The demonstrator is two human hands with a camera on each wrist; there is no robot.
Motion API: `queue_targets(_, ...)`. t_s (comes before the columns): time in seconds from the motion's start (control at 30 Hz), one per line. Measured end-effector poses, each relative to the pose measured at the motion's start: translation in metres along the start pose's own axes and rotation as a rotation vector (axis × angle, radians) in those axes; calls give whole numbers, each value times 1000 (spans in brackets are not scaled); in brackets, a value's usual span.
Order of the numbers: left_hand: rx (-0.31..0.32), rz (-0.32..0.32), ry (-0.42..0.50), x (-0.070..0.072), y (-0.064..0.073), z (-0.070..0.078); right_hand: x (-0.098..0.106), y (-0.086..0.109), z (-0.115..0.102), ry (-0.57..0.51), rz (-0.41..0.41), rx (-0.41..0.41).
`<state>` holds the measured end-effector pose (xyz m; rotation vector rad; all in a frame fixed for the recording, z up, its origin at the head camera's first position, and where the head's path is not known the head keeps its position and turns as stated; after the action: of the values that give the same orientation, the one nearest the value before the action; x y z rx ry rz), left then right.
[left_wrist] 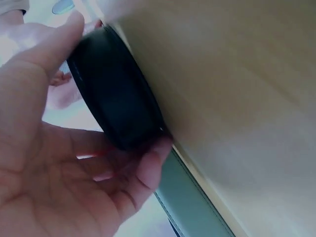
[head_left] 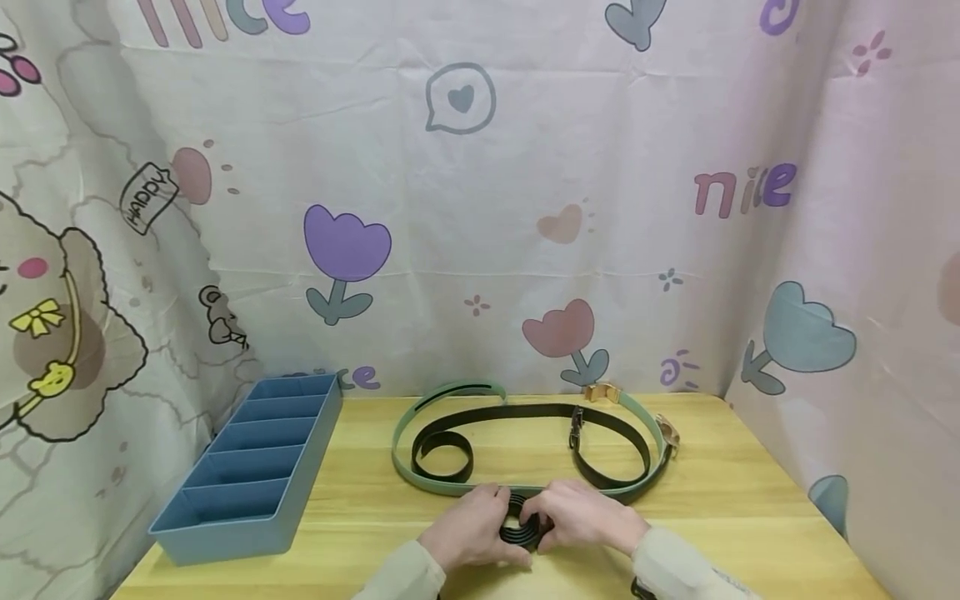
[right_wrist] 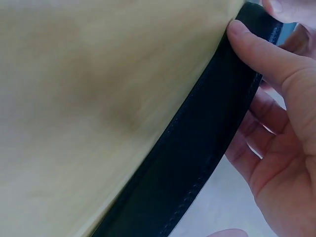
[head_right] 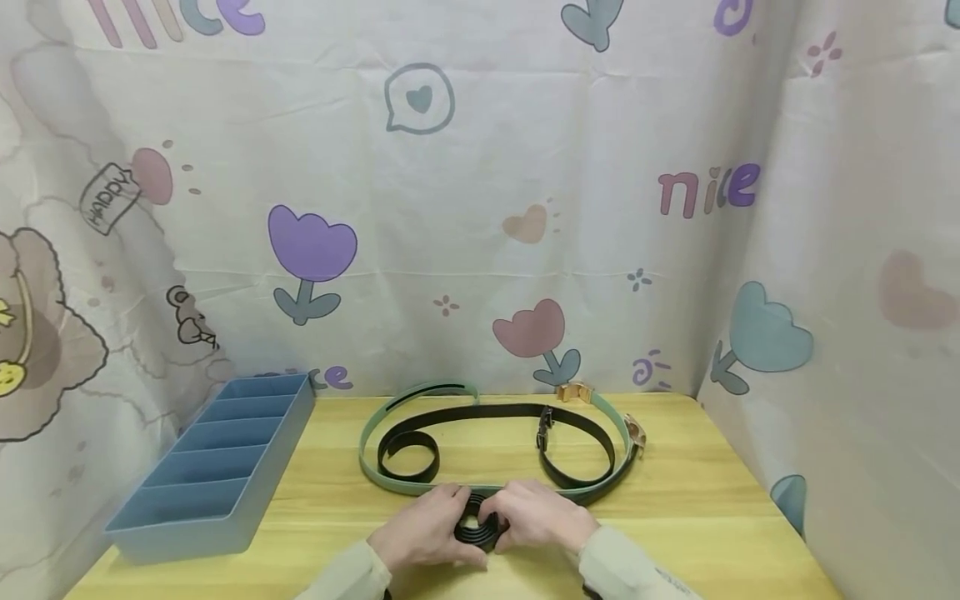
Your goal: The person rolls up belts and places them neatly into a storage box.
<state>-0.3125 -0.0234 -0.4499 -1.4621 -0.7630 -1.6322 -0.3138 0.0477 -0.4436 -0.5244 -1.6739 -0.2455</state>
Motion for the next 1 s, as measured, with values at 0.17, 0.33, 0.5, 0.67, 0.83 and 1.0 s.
queue_targets(0.17,-4,-6,0,1,-2,-1,-1,-1,1,-16,-20,15)
queue_targets(0.33,-65,-50,39,-2,-7,0,0,3,4,-42,-40,23)
queue_targets(0.5,-45,-42,39,-1,-5,1,2,0,2,11,-15,10)
queue_targets(0.67,-8,14,-14,3,-2,6,5,-1,-1,85,13,4)
queue_targets(0.83,-9,-22,-15,0,-4,4,4,2,1,1,-8,19)
queue_targets(1.0,-17,-53,10,-2,-6,1,3,2,3,-32,-17,12)
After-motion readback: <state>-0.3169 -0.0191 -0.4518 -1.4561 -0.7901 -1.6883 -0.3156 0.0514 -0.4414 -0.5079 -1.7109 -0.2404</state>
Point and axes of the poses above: each hand's wrist, its own y-axis away from the middle knuckle, its own x-axis out of the back of the hand, z = x × y, the point moved 10 cm from there along -y, towards the middle knuckle, and after that the axes turned 6 degrees about x, right-handed, at the moved point
